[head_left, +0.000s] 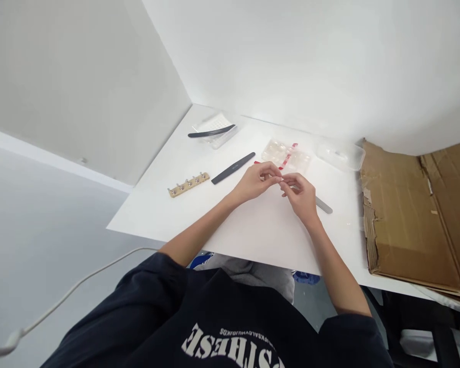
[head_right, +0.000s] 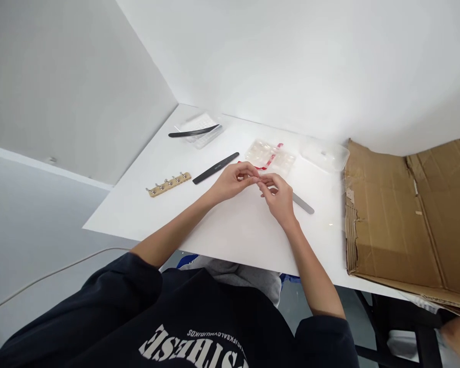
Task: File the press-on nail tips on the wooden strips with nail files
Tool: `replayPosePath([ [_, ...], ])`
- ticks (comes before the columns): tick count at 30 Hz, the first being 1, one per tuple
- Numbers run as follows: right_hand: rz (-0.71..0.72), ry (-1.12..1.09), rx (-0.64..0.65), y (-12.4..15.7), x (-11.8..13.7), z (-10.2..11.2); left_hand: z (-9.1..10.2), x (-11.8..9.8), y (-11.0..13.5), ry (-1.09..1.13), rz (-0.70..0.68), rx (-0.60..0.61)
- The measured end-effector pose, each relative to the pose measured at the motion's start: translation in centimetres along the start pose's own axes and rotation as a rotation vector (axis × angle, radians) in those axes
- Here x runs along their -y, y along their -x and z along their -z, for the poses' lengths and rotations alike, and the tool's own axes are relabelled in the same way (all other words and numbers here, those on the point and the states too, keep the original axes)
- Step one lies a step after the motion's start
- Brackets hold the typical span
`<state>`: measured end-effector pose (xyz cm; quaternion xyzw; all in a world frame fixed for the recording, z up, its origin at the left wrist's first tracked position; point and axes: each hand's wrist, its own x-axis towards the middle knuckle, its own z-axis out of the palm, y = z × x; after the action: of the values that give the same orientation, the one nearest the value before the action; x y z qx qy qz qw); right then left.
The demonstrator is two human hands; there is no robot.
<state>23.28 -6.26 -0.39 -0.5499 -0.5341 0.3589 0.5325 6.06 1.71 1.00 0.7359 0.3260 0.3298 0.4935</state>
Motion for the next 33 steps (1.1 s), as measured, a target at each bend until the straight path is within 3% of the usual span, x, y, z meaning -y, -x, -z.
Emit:
replayPosePath([
  [3, -0.016, -0.062, -0.013, 0.0, -0.1, -0.4, 1.8, -0.2, 0.3, -0.136, -0.01, 0.011],
  [6, -0.035, -0.12, -0.013, 0.1, 0.3, -0.5, 4.5, 0.2, 0.6, -0.493, 0.036, -0.182],
  [8, -0.036, -0.139, -0.016, 0.1, 0.5, -0.5, 5.9, 0.9, 0.9, -0.765, 0.175, -0.248],
  [11, -0.039, -0.153, -0.019, 0.2, 0.8, -0.5, 6.8, 2.1, 1.3, -0.962, 0.337, -0.191],
  [16, -0.081, -0.131, -0.032, 0.3, 0.8, -0.5, 6.9, 2.6, 1.6, -0.995, 0.362, -0.149],
  [20, -0.11, -0.141, -0.039, 0.2, 0.5, -0.3, 7.3, 1.8, 1.5, -0.957, 0.366, -0.169],
  [23, -0.128, -0.166, -0.049, 0.1, 0.3, -0.3, 7.3, 1.0, 1.7, -0.809, 0.366, -0.219],
  [27, -0.078, -0.194, -0.059, 0.3, 0.4, -0.5, 6.3, 0.3, 2.1, -0.452, 0.171, -0.236],
  [29, -0.044, -0.187, -0.069, 0.5, 0.6, -0.7, 5.4, 0.2, 2.3, -0.242, 0.107, -0.189],
  [33, 0.007, -0.106, -0.111, 1.2, 0.9, -1.2, 3.9, 0.0, 2.4, 0.026, 0.134, -0.013],
])
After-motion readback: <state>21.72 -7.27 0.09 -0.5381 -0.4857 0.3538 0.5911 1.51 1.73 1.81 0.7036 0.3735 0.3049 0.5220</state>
